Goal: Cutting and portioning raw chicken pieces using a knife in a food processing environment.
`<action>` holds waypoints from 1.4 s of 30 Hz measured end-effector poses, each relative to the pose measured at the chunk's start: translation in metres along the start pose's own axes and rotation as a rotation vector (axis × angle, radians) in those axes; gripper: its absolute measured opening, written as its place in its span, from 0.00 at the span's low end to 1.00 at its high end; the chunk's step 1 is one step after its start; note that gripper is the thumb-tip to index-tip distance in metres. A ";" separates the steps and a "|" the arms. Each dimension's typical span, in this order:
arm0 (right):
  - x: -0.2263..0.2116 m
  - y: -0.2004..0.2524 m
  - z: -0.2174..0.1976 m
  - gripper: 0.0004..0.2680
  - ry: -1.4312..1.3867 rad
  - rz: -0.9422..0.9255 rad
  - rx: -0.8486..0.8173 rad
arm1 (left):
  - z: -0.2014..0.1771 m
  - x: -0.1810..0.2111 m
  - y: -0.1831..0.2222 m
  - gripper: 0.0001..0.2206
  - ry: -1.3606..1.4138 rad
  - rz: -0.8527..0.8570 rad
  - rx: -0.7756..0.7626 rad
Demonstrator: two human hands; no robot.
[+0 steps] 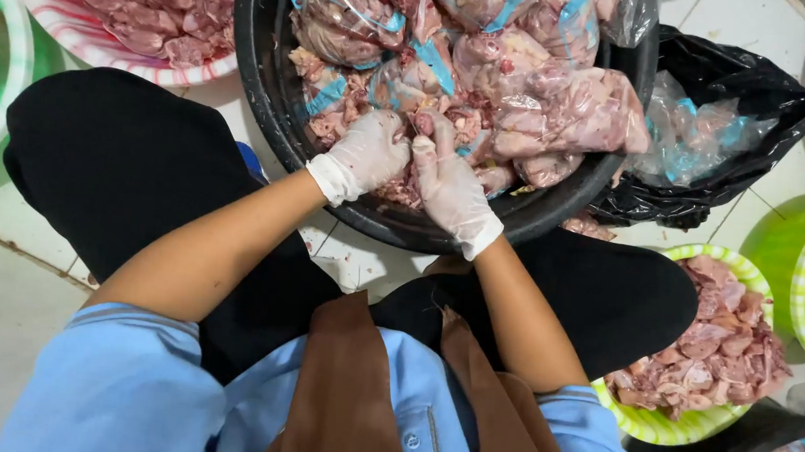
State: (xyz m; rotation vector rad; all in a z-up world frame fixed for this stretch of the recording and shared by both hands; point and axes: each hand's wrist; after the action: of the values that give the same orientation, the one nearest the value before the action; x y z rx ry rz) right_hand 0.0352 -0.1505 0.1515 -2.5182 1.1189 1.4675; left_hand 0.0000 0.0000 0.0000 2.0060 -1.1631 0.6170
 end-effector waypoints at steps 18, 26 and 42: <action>0.006 -0.022 -0.004 0.25 -0.558 0.262 0.077 | -0.077 0.081 0.074 0.12 0.348 -0.242 0.000; 0.039 -0.033 0.023 0.14 0.284 0.001 -0.027 | -0.026 0.024 0.037 0.12 0.039 -0.071 -0.121; 0.079 -0.052 0.002 0.19 -0.579 0.435 0.088 | -0.092 0.072 0.088 0.15 0.219 -0.195 -0.275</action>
State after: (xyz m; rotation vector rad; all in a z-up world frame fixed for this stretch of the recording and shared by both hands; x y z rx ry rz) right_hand 0.0879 -0.1559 0.0727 -1.6600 1.6004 1.9973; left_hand -0.0473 0.0049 0.1390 1.7435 -0.8589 0.5312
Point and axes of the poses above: each hand's wrist, its own y-axis away from the middle knuckle, its own z-axis out of the palm, x = y × z, and after that the axes turned 1 degree about z, right-handed
